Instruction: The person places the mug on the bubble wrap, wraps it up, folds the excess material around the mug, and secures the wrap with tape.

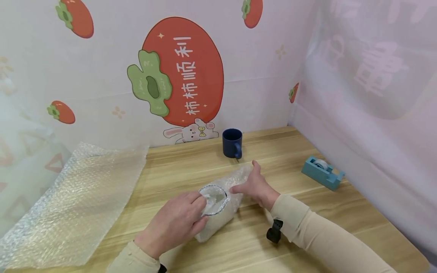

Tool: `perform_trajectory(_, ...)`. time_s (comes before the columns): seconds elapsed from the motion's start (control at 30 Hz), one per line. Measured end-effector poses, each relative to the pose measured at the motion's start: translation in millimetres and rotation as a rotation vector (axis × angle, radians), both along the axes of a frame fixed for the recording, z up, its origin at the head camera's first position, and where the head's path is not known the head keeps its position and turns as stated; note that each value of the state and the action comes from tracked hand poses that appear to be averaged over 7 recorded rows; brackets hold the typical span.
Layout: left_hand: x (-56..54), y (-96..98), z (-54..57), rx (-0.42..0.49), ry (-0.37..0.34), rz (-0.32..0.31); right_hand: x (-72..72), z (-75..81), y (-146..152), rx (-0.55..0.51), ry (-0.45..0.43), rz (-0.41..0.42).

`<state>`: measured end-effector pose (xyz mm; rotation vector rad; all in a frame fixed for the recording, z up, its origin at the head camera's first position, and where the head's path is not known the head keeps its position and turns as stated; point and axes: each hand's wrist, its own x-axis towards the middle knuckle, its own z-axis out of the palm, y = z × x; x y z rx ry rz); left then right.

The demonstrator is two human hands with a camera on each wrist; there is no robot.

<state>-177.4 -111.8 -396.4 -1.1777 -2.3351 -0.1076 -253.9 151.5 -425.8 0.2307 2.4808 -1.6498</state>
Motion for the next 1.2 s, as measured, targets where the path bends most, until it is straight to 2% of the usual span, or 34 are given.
perform_trajectory(0.1, 1.0, -1.5, 0.7, 0.001, -0.002, 0.002, -0.5, 1.0, -4, -0.08, -0.02, -0.012)
perform_trajectory(0.3, 2.1, -4.8, 1.2, 0.014, -0.004, 0.0, 0.9, 7.7, -11, -0.131, -0.066, -0.029)
perform_trajectory(0.47, 2.9, -7.8, 1.7, 0.022, 0.003, -0.002, 3.8, 14.3, -15, -0.206, -0.058, 0.011)
perform_trajectory(0.67, 4.2, -9.9, 3.5, 0.009, 0.0, 0.008, 9.5, 25.5, -18, -0.323, -0.036, 0.026)
perform_trajectory(0.73, 4.7, -10.5, 4.5, 0.0, -0.006, 0.012, 12.0, 28.5, -19, -0.333, -0.035, 0.03)
perform_trajectory(0.9, 4.8, -10.9, 7.0, -0.019, -0.027, 0.018, 21.1, 35.0, -24, -0.31, 0.036, 0.048)
perform_trajectory(1.2, -0.3, -4.8, 8.2, -0.011, -0.03, 0.013, 47.1, 44.6, -40, -0.193, 0.243, 0.071)
